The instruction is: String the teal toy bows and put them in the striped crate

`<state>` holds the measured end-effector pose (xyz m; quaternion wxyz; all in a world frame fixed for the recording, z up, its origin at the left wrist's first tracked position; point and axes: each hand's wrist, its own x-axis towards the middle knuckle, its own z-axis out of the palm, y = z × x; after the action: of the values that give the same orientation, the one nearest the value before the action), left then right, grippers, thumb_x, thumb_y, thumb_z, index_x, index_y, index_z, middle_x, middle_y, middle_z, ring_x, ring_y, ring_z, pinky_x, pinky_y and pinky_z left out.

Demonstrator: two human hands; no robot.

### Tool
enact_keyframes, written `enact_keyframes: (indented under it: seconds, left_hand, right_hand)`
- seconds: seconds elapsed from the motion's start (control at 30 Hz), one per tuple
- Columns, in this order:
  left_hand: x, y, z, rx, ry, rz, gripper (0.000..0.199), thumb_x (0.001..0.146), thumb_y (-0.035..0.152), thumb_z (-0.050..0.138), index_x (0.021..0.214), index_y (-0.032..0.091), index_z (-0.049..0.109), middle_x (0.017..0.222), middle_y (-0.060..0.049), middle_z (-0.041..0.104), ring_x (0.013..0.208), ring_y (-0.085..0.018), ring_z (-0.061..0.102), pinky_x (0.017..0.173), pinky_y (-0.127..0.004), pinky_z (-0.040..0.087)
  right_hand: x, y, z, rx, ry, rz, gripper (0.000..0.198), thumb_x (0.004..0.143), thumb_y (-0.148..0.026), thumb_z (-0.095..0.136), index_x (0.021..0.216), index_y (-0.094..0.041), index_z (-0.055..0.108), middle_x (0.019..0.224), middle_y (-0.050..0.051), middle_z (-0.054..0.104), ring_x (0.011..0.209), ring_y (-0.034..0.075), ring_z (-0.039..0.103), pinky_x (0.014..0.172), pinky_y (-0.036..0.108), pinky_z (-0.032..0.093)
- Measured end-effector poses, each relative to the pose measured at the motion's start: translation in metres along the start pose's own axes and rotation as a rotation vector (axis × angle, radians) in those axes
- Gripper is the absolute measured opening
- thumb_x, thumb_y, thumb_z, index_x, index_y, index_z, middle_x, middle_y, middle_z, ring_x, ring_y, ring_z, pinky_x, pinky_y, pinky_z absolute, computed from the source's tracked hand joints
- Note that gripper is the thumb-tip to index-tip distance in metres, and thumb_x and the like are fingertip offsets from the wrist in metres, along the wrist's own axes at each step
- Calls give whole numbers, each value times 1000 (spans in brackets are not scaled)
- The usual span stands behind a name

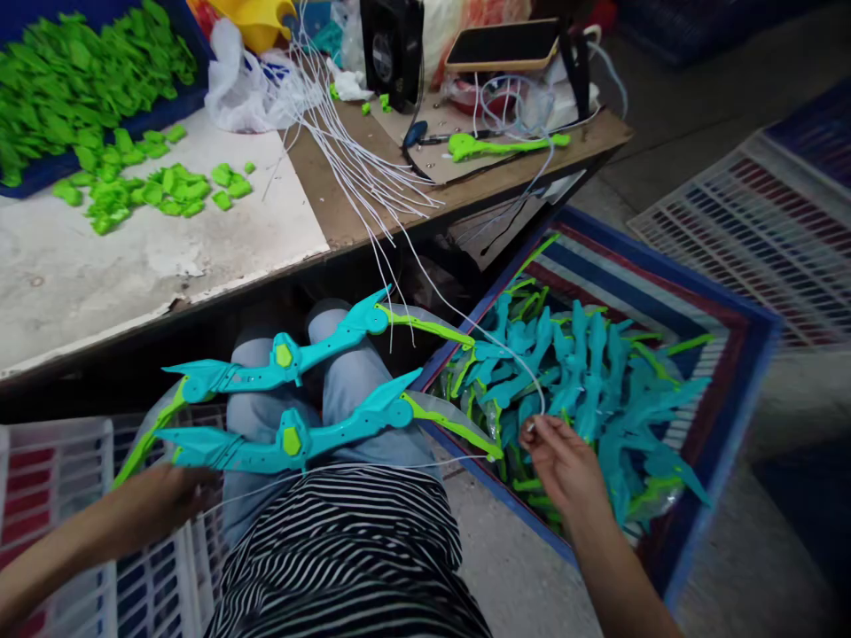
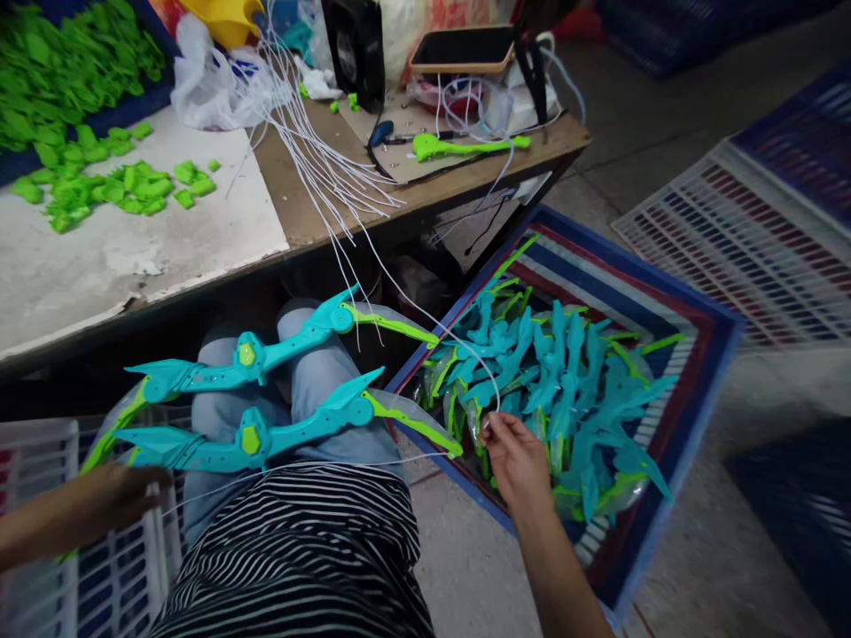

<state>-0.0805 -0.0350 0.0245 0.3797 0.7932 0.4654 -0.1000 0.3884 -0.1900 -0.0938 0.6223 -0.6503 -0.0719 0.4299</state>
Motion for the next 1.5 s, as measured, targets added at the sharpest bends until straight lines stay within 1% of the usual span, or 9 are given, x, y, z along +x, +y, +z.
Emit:
enact_keyframes:
  seconds: [0.07,0.23,0.43,0.83,1.07,1.2,1.27,1.37,1.5]
  left_hand:
    - [46,37,-10,-46,-33,-51,35,82,44,48,91,21,72,66,-3,67,55,-18,58,55,-26,41]
    - [184,137,-12,-337,377,-97,37,78,39,60,101,12,68,70,-3,65,63,-15,57,59,-24,40]
    - [263,190,0,-824,236,-220,22,84,22,60,65,11,59,38,7,35,34,-5,28,39,-21,18]
    - [312,228,-12,-1320,200,-198,11,87,10,51,77,12,56,52,3,52,39,-5,45,41,-17,29]
    - [298,212,4,-1370,234,-242,14,84,10,58,97,10,53,62,-1,61,52,-10,59,51,-20,45]
    - [266,210,19,-1357,435,-308,47,83,11,57,125,11,38,65,1,62,54,-11,60,49,-20,45]
    - [249,207,30,-1298,489,-276,35,83,13,56,117,12,47,62,2,59,50,-9,57,43,-17,41]
    - [236,204,48,-1155,228,-258,5,81,14,57,83,12,60,57,1,57,44,-8,51,38,-16,34]
    - [245,202,68,-1004,-162,-267,9,78,14,61,70,11,64,58,-1,61,43,-6,48,37,-15,32]
  right_hand:
    - [11,-18,13,75,-59,-26,31,52,-39,87,65,-22,64,61,-3,59,58,10,54,50,23,44]
    - [32,-45,44,100,-108,-78,35,47,-40,89,63,-21,64,59,-3,58,56,9,52,49,22,42]
    - [47,-63,43,109,-53,-184,35,48,-41,88,64,-22,63,58,-4,57,55,10,52,49,25,43]
    - [66,-127,44,154,-40,-410,20,60,-36,84,62,-28,65,59,-3,52,57,13,48,46,29,41]
    - [79,-78,65,57,-20,-339,31,52,-41,85,65,-23,64,58,-3,61,53,13,55,48,27,44]
    - [79,-45,84,-192,-48,-383,29,60,-45,78,68,-20,64,62,0,65,56,14,58,55,29,47]
    - [78,-35,89,-309,-79,-427,27,66,-46,73,68,-20,65,64,0,64,58,14,58,58,29,47]
    - [77,-27,88,-453,-105,-538,26,73,-45,67,68,-20,65,66,1,64,60,14,56,58,28,46]
    - [75,-23,84,-547,-124,-697,21,77,-40,65,68,-21,65,76,3,64,70,16,59,57,28,46]
